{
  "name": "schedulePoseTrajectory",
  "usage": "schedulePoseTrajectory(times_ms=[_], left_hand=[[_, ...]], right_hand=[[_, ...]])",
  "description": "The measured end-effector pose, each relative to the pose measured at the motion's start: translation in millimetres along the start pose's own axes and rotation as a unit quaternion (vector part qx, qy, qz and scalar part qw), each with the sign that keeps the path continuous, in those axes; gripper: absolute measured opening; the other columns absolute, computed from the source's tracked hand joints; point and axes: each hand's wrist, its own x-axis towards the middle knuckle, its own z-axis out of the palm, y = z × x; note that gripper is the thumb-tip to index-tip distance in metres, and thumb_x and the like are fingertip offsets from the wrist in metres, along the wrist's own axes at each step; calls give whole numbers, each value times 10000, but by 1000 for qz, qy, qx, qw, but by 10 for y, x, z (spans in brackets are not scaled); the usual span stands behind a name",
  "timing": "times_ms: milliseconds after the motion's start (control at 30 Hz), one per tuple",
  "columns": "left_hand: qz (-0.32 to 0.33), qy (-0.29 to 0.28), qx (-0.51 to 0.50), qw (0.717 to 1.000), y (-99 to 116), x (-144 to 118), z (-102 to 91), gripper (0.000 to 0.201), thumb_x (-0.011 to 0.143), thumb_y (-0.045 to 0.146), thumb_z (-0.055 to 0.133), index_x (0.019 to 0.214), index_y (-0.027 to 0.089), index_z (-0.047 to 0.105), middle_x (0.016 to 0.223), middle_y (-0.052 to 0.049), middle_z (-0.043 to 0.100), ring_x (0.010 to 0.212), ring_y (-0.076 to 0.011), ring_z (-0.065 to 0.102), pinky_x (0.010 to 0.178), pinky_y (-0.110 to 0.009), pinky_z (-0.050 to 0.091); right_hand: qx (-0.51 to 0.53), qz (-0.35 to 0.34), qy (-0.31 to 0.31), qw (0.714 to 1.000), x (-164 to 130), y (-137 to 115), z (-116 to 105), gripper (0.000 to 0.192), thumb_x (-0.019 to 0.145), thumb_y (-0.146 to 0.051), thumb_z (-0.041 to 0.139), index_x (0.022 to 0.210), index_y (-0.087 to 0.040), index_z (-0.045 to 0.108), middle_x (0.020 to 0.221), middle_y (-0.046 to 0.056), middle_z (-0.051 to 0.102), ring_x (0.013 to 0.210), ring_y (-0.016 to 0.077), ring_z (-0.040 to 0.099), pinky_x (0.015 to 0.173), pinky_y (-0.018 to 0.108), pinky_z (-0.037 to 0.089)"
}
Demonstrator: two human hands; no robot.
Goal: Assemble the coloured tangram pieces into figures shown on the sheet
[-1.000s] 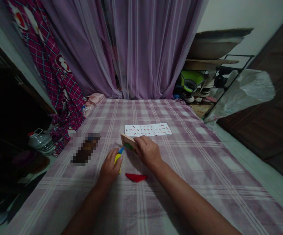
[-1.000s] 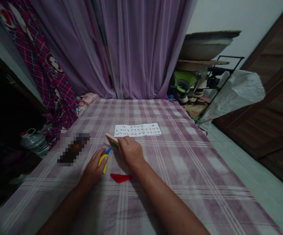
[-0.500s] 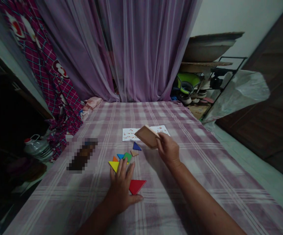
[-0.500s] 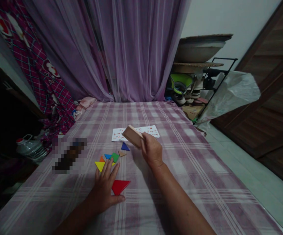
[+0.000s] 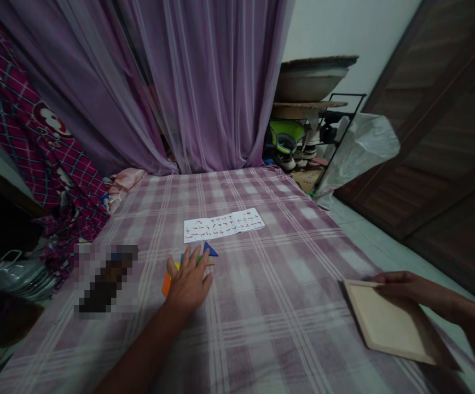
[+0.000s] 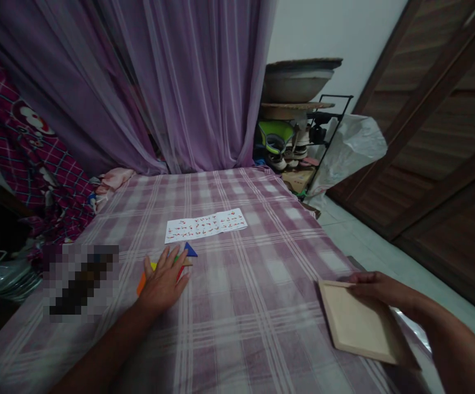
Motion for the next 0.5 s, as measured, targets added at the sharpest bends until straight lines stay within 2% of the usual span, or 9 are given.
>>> schedulePoseTrajectory(times_ms=[33, 100, 167, 200, 267, 300, 333, 400, 500], left_hand=[[18, -5, -5, 1000, 27, 48, 1, 573, 925, 354, 503, 1482, 287, 388, 1597, -88, 293, 1483, -355, 178, 1113, -726, -16], [51, -19, -12, 998, 77, 139, 17, 557, 926, 429, 520, 1461, 313, 417, 1593, -80, 302, 1476, -355, 203, 1112, -725, -33], [62, -26, -11, 998, 103, 202, 40, 527, 926, 467, 529, 1426, 313, 466, 1581, -84, 328, 1463, -360, 242, 1108, -733, -38], [60, -25, -8, 998, 102, 215, 48, 499, 932, 462, 526, 1406, 309, 489, 1572, -85, 348, 1455, -357, 266, 1110, -733, -30], [45, -14, 5, 999, 66, 201, 50, 434, 954, 411, 509, 1372, 296, 524, 1549, -83, 394, 1434, -340, 322, 1123, -725, 7], [33, -9, 16, 999, 29, 177, 42, 406, 962, 381, 500, 1356, 288, 538, 1535, -84, 417, 1420, -332, 350, 1127, -722, 34], [20, -5, 28, 999, -21, 144, 30, 386, 966, 356, 494, 1340, 277, 551, 1522, -87, 437, 1408, -329, 372, 1128, -722, 63], [-5, 2, 54, 999, -152, 65, -1, 363, 968, 331, 488, 1313, 259, 575, 1499, -97, 469, 1390, -336, 398, 1117, -728, 120], [-45, 16, 79, 996, -380, -57, -25, 357, 964, 310, 478, 1297, 252, 593, 1474, -106, 498, 1374, -344, 419, 1100, -724, 185]], right_hand=[[32, 25, -93, 995, 14, 61, -69, 420, 608, -576, 624, 442, -190, 639, 477, 133, 598, 359, 77, 492, 466, 311, 329], [47, 64, -162, 984, 92, 61, -171, 376, 582, -522, 660, 417, -184, 644, 504, 166, 624, 397, 90, 537, 506, 333, 357], [-41, 64, -273, 959, 203, -63, -223, 259, 582, -404, 699, 430, -196, 672, 614, 215, 687, 509, 149, 634, 580, 363, 404], [-115, 29, -265, 957, 248, -151, -223, 209, 594, -362, 701, 448, -213, 688, 665, 215, 710, 552, 161, 655, 613, 368, 416], [-256, -46, -223, 939, 282, -344, -150, 94, 614, -322, 725, 605, -239, 768, 830, 222, 746, 686, 221, 701, 676, 388, 437], [-296, -96, -212, 926, 264, -445, -75, 135, 632, -329, 731, 711, -239, 793, 911, 225, 749, 768, 265, 714, 705, 398, 454], [-304, -179, -212, 911, 224, -552, 26, 233, 680, -339, 702, 864, -234, 799, 1008, 214, 743, 869, 298, 713, 749, 404, 473], [-316, -282, -224, 878, 100, -796, 289, 338, 761, -325, 607, 1053, -242, 756, 1117, 136, 735, 998, 321, 691, 818, 418, 504], [-315, -392, -237, 831, -87, -1248, 770, 356, 840, -274, 526, 1138, -236, 717, 1171, 98, 717, 1074, 278, 664, 913, 385, 492]])
